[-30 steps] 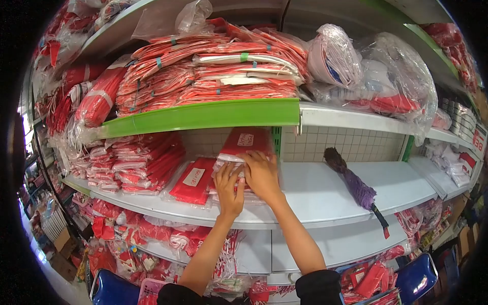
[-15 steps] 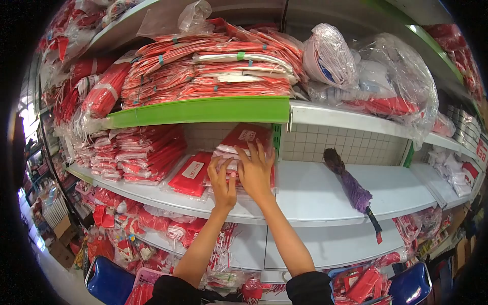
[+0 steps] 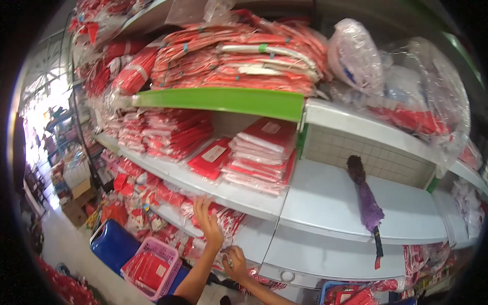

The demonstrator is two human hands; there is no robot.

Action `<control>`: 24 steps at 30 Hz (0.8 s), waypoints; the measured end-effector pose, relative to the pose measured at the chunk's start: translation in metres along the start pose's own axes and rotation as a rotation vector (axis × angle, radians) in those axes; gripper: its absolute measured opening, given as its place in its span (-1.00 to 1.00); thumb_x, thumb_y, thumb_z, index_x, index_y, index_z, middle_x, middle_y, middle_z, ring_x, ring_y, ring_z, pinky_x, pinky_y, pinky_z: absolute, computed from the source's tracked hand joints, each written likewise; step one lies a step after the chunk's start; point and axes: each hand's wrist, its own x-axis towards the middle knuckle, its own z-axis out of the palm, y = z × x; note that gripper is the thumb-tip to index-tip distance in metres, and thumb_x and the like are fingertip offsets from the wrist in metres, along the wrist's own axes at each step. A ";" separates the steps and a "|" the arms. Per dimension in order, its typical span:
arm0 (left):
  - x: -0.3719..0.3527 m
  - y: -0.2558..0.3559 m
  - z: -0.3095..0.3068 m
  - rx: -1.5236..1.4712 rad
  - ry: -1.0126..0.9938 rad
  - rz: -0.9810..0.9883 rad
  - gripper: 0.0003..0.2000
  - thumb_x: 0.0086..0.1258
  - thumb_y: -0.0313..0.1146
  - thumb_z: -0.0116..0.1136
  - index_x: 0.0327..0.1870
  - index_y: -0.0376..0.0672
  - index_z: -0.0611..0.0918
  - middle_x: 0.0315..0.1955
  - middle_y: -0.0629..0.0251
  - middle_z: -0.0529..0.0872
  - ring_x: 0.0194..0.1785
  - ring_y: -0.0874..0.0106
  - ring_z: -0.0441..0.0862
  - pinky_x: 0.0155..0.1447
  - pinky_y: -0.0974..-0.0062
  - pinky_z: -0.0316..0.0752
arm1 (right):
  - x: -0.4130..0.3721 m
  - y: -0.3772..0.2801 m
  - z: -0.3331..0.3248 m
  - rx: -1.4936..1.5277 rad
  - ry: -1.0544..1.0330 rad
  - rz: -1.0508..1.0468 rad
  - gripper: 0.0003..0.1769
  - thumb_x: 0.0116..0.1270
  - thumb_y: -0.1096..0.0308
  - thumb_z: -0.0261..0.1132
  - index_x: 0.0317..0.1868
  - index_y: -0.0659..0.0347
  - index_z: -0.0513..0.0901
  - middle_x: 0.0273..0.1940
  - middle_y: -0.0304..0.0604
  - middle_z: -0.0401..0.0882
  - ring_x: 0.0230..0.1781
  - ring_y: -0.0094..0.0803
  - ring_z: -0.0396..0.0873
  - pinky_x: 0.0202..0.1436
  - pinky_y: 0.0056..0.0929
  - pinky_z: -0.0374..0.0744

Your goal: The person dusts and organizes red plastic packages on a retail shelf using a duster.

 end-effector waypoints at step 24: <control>-0.655 0.033 -0.473 -0.369 0.871 -2.186 -0.70 0.16 -0.26 0.21 -0.13 -0.22 0.59 -0.48 0.15 0.61 -0.36 0.27 0.57 -0.14 0.18 0.44 | -0.318 0.257 0.013 -0.434 -1.538 1.124 -0.62 0.17 0.01 0.14 -0.32 0.15 0.67 -0.30 0.01 0.65 -0.26 -0.15 0.64 -0.18 -0.17 0.57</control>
